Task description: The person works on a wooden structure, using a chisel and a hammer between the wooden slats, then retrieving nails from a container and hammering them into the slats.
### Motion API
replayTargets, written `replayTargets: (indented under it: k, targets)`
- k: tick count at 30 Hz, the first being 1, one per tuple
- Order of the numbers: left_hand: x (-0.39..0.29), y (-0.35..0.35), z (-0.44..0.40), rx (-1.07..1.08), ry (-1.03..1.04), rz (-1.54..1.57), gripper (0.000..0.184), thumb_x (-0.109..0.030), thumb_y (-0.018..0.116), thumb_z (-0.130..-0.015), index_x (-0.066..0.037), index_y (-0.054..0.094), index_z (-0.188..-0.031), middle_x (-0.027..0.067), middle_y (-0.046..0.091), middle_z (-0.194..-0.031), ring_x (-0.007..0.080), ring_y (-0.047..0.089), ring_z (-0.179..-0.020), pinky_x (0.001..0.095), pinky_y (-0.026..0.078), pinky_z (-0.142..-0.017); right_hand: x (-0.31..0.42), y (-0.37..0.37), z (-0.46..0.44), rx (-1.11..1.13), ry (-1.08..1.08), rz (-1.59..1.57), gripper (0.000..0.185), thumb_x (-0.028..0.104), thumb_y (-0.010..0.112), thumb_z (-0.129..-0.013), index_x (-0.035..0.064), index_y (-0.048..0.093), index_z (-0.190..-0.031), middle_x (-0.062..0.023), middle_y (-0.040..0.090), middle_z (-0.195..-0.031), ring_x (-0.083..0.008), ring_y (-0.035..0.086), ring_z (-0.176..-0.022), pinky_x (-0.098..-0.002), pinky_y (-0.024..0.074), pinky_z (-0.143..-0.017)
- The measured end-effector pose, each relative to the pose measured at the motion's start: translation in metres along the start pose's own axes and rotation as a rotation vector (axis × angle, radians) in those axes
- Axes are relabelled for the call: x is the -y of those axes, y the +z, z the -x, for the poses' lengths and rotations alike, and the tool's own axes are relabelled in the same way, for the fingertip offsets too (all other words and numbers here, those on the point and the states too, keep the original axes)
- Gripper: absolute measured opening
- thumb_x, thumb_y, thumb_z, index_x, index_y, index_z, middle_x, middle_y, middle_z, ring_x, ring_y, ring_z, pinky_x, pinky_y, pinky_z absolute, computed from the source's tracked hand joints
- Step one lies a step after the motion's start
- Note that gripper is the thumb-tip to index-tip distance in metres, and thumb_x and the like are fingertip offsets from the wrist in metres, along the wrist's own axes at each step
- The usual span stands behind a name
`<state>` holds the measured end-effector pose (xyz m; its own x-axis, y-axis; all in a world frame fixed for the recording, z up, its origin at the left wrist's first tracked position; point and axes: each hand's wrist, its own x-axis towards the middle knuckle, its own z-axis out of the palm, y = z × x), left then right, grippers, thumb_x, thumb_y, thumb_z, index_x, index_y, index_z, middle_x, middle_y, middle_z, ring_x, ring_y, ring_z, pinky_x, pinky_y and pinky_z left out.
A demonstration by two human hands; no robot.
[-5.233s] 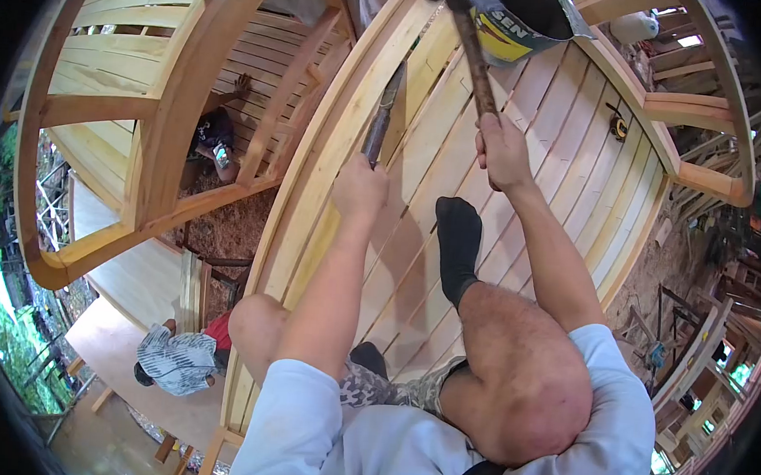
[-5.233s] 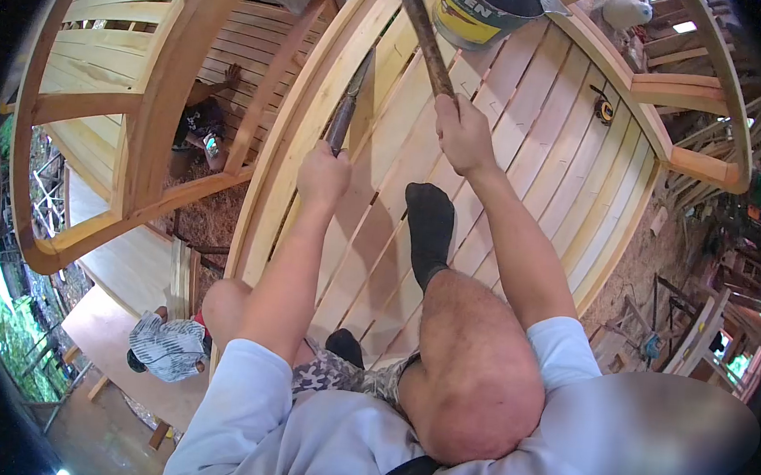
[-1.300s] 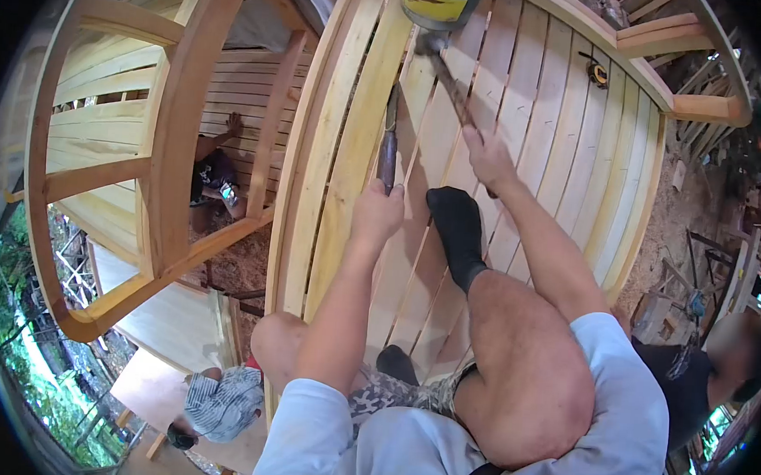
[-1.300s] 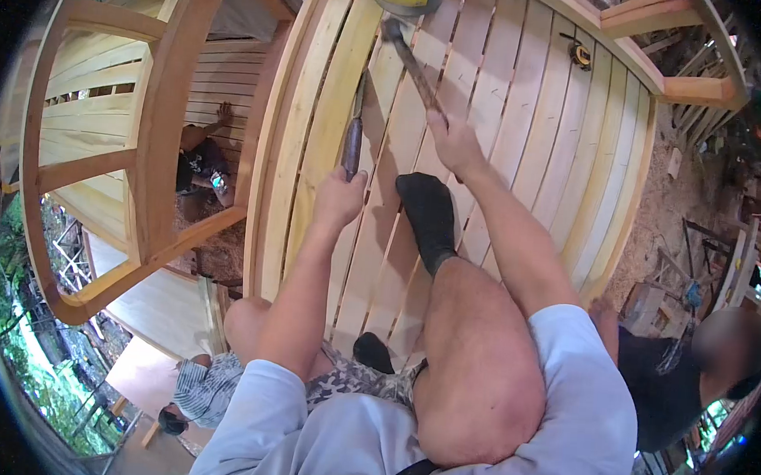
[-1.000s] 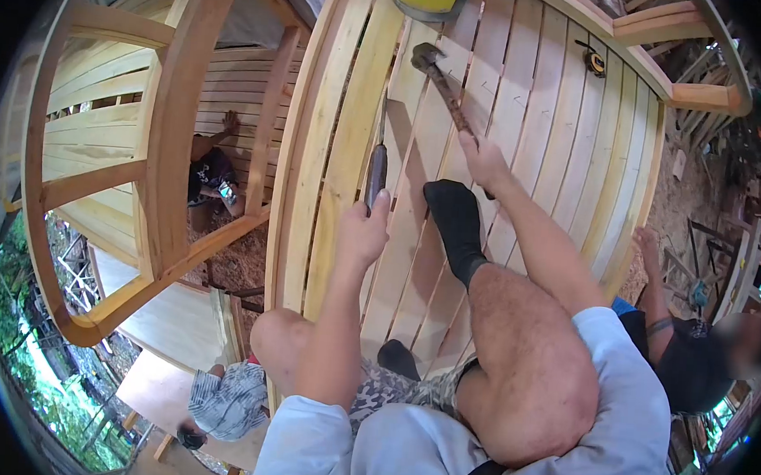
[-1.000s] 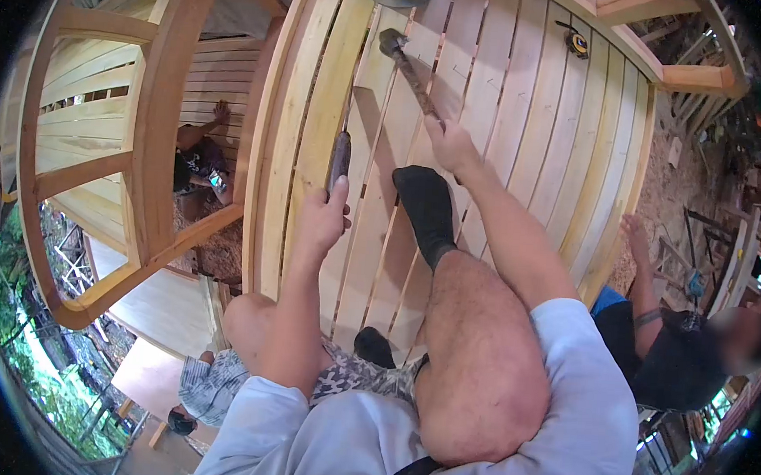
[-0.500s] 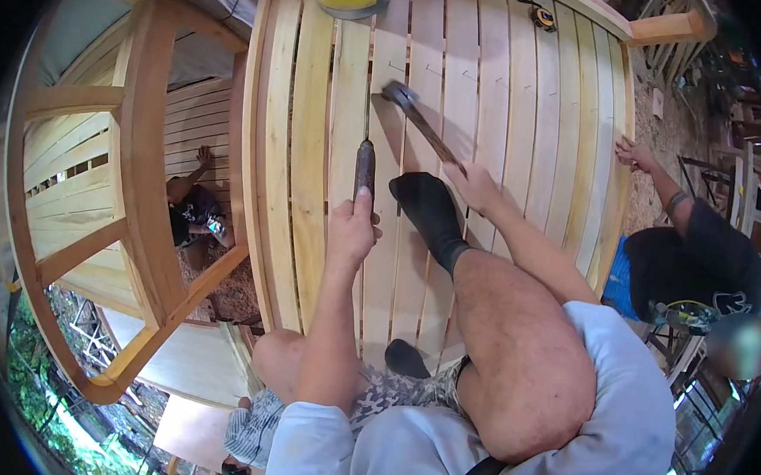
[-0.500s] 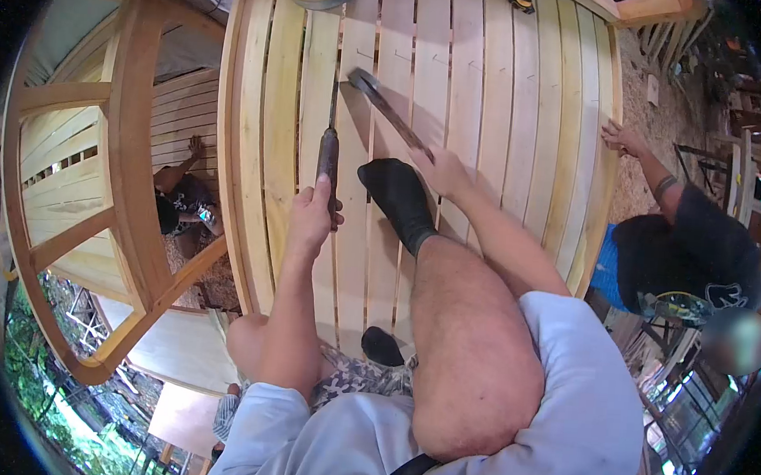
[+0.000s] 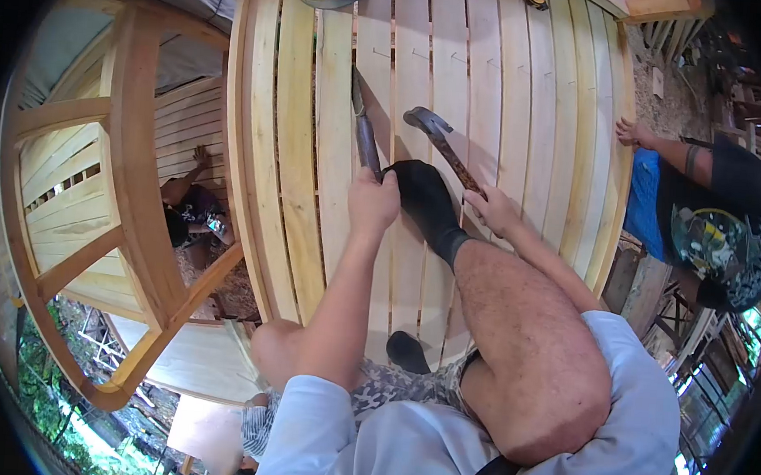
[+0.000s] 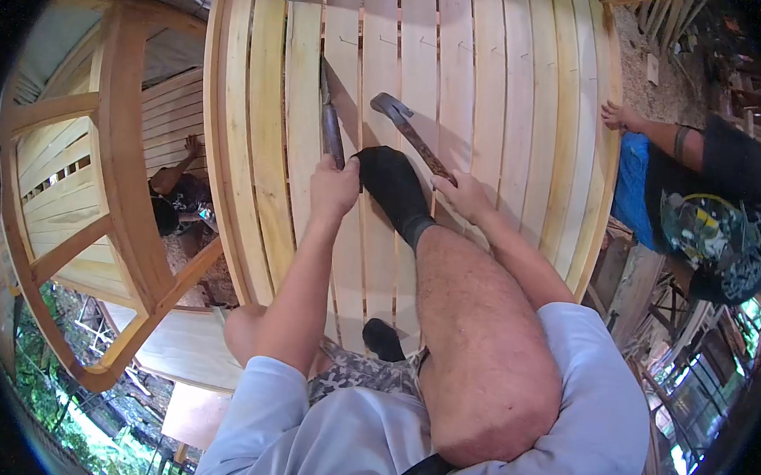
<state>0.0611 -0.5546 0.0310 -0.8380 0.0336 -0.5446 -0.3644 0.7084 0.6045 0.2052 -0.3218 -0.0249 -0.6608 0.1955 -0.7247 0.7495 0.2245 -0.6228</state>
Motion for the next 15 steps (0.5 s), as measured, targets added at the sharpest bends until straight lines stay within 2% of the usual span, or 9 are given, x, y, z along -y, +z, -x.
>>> replayTargets:
  k: [1, 4, 7, 9, 11, 12, 14, 15]
  targets:
    - [-0.008, -0.002, 0.003, 0.009, -0.029, 0.009, 0.038, -0.030, 0.064, -0.087, 0.008, 0.061, -0.088, 0.0305, 0.067, -0.085, 0.0452, 0.067, -0.088, 0.0479, 0.051, -0.080, -0.006, 0.002, -0.004, -0.039, -0.070, 0.035, 0.044, 0.043, 0.061, -0.096, 0.0010, 0.058, -0.083, -0.0038, 0.055, -0.066, -0.0124, 0.050, -0.053, -0.0314, 0.0419, -0.051]
    - [-0.007, 0.002, 0.004, -0.017, 0.011, -0.057, 0.029, -0.025, 0.061, -0.088, 0.005, 0.061, -0.089, 0.0269, 0.067, -0.086, 0.0444, 0.066, -0.086, 0.0502, 0.051, -0.079, 0.003, 0.004, -0.006, -0.105, -0.160, 0.028, 0.045, 0.041, 0.058, -0.097, -0.0002, 0.059, -0.080, -0.0067, 0.058, -0.067, -0.0137, 0.052, -0.055, -0.0320, 0.0426, -0.053]
    - [-0.001, 0.016, 0.003, -0.066, -0.009, -0.046, 0.030, -0.025, 0.061, -0.088, 0.006, 0.062, -0.090, 0.0293, 0.066, -0.091, 0.0457, 0.065, -0.090, 0.0516, 0.051, -0.082, 0.044, 0.008, -0.009, -0.144, -0.178, -0.060, 0.045, 0.040, 0.056, -0.098, -0.0001, 0.059, -0.078, -0.0079, 0.058, -0.068, -0.0131, 0.053, -0.057, -0.0314, 0.0428, -0.054]
    - [-0.001, 0.018, 0.003, -0.113, 0.009, -0.050, 0.032, -0.026, 0.061, -0.087, 0.006, 0.061, -0.088, 0.0299, 0.066, -0.087, 0.0458, 0.065, -0.087, 0.0514, 0.050, -0.079, 0.079, 0.001, -0.015, -0.158, -0.178, -0.101, 0.044, 0.039, 0.055, -0.099, 0.0005, 0.059, -0.077, -0.0075, 0.058, -0.067, -0.0119, 0.053, -0.059, -0.0306, 0.0424, -0.055]
    - [0.000, 0.018, 0.003, -0.156, 0.022, -0.060, 0.033, -0.027, 0.062, -0.086, 0.007, 0.061, -0.086, 0.0304, 0.065, -0.082, 0.0459, 0.066, -0.083, 0.0512, 0.050, -0.077, 0.113, -0.007, -0.017, -0.144, -0.349, -0.143, 0.043, 0.041, 0.054, -0.100, 0.0021, 0.059, -0.082, -0.0043, 0.055, -0.066, -0.0100, 0.051, -0.059, -0.0291, 0.0414, -0.055]
    - [0.001, 0.017, 0.002, -0.144, 0.041, -0.053, 0.034, -0.027, 0.061, -0.086, 0.007, 0.061, -0.085, 0.0303, 0.065, -0.082, 0.0462, 0.065, -0.083, 0.0515, 0.050, -0.077, 0.132, -0.011, -0.011, -0.140, -0.349, -0.145, 0.043, 0.041, 0.054, -0.100, 0.0021, 0.059, -0.082, -0.0043, 0.055, -0.066, -0.0100, 0.051, -0.059, -0.0291, 0.0414, -0.055]
    - [0.003, 0.017, 0.003, -0.130, 0.055, -0.047, 0.034, -0.027, 0.061, -0.086, 0.007, 0.061, -0.085, 0.0301, 0.065, -0.082, 0.0465, 0.065, -0.082, 0.0519, 0.050, -0.077, 0.169, -0.016, 0.002, -0.111, -0.631, -0.316, 0.042, 0.043, 0.053, -0.100, 0.0035, 0.058, -0.087, -0.0001, 0.051, -0.066, -0.0084, 0.048, -0.060, -0.0278, 0.0400, -0.054]
    - [0.004, 0.017, 0.002, -0.123, 0.053, -0.034, 0.034, -0.027, 0.061, -0.086, 0.007, 0.061, -0.084, 0.0300, 0.065, -0.082, 0.0467, 0.065, -0.082, 0.0520, 0.050, -0.077, 0.179, -0.013, 0.006, -0.110, -0.633, -0.315, 0.042, 0.043, 0.053, -0.100, 0.0035, 0.058, -0.087, -0.0001, 0.051, -0.066, -0.0084, 0.048, -0.060, -0.0278, 0.0400, -0.054]
